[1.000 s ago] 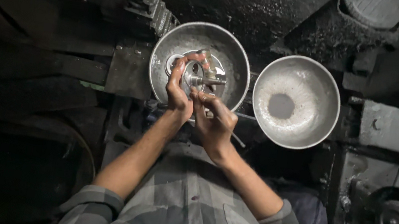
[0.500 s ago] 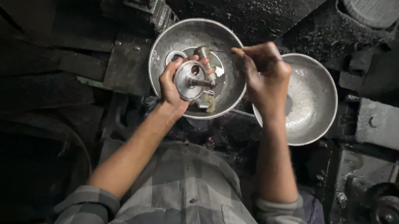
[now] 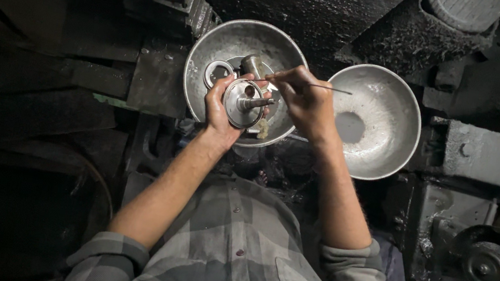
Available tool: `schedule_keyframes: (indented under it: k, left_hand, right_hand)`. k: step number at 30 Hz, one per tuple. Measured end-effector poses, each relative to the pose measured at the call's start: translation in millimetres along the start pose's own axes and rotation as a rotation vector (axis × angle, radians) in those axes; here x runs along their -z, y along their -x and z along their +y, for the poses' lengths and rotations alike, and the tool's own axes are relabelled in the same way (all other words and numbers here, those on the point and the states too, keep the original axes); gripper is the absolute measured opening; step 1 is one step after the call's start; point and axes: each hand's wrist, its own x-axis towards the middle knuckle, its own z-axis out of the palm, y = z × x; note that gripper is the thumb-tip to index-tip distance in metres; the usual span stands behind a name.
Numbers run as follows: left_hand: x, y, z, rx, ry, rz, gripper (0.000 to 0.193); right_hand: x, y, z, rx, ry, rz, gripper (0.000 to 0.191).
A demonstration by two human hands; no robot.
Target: The person holds small cast metal ring parts against a spinning bench grinder, rotating each piece to grind its edges, then moves to a basin where they wash the parts in water, scrub them with a brush, pour liquid from a bottle over them, and pick at details with a thin wire tool.
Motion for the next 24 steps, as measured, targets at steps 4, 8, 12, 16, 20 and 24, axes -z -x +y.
schedule_keyframes:
  k: [4,8,12,16,20,24]
  left_hand:
    - [4,0,-2,-0.031,-0.058,0.022,0.049]
    - [9,-1,2,-0.098,-0.178,0.072,0.045]
    - [9,-3,7,-0.099,-0.182,0.079,0.045]
    - [6,-5,13,-0.037,-0.089,0.034,0.047]
    - [2,-2,10,0.036,-0.053,-0.008,0.047]
    - [0,-1,5,0.087,-0.048,0.061,0.048]
  right_hand:
    - [-2,4,6,0.054,0.096,-0.026,0.007]
    - [9,11,13,0.039,0.153,-0.167,0.009]
    - [6,28,16,-0.011,0.165,-0.106,0.008]
    - [5,31,23,0.079,-0.083,0.09,0.008]
    - [-5,31,31,0.1,-0.227,0.096,0.009]
    - [-12,30,39,0.1,-0.169,0.063,0.01]
